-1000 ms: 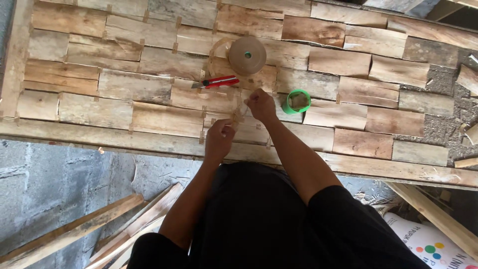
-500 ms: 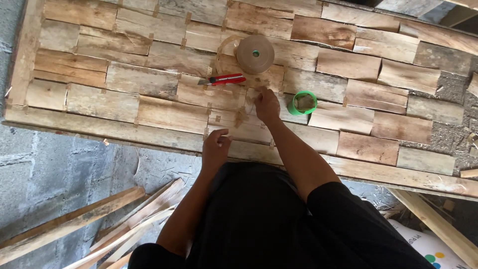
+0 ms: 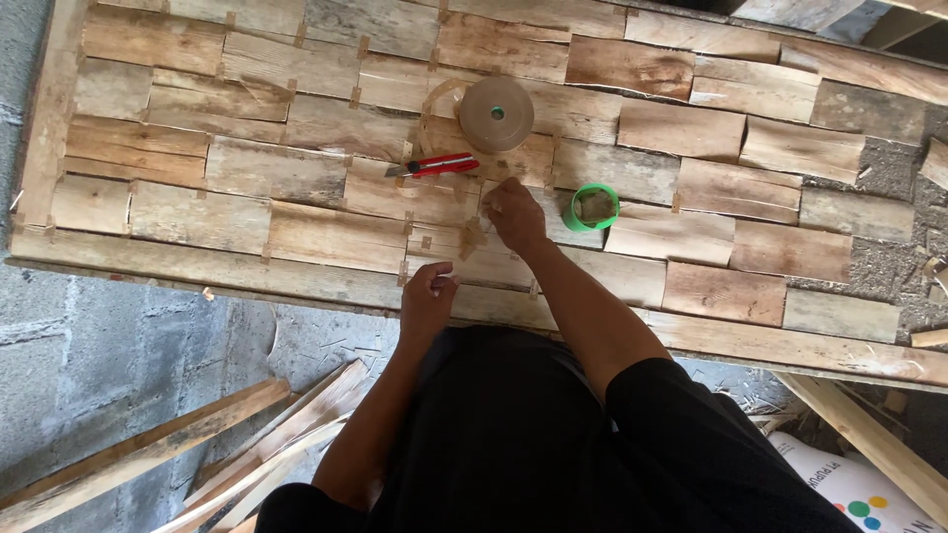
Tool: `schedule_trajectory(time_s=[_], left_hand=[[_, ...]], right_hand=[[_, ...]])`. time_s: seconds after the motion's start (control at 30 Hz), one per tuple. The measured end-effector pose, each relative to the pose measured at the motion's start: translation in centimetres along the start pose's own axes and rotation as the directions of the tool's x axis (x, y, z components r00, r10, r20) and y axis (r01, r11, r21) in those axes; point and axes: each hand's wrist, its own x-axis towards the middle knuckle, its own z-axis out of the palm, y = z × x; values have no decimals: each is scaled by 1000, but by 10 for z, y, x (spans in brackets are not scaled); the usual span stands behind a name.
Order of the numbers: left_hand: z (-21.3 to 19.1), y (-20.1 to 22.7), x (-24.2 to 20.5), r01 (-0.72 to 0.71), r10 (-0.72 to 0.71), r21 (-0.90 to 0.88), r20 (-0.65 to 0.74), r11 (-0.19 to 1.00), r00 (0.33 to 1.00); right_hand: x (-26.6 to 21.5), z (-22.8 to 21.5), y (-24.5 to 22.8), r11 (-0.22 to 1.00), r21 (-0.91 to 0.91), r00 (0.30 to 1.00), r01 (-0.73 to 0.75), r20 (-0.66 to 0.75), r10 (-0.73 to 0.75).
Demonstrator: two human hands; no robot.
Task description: Applying wood tiles and adhesive strips to create a mosaic pattern on a surface.
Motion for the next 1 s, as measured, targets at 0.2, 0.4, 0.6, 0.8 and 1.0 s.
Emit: schedule_trajectory(time_s=[0.2,0.4,0.6,0.8,1.0], left_hand=[[6,26,10,20,-21,40,21,999,1000],[36,52,36,-98,95,59,46,993,994],[72,74,58,-122,131,-87,111,989,985],[99,87,69,-121,146,-129,211,984,967],[116,113,75,-153,160,-45,235,987,959]], right_hand=[[-4,-16,-8,998,58,999,6,-36,-4],[-26,-48,-24,943,330,991,-31,-111,72],[-49,-70,-16,659,681,940,-318,135,314],[-68,-90,-2,608,731,938,-308,126,323],[-72,-121,9,687,652,936,-321,106,336]])
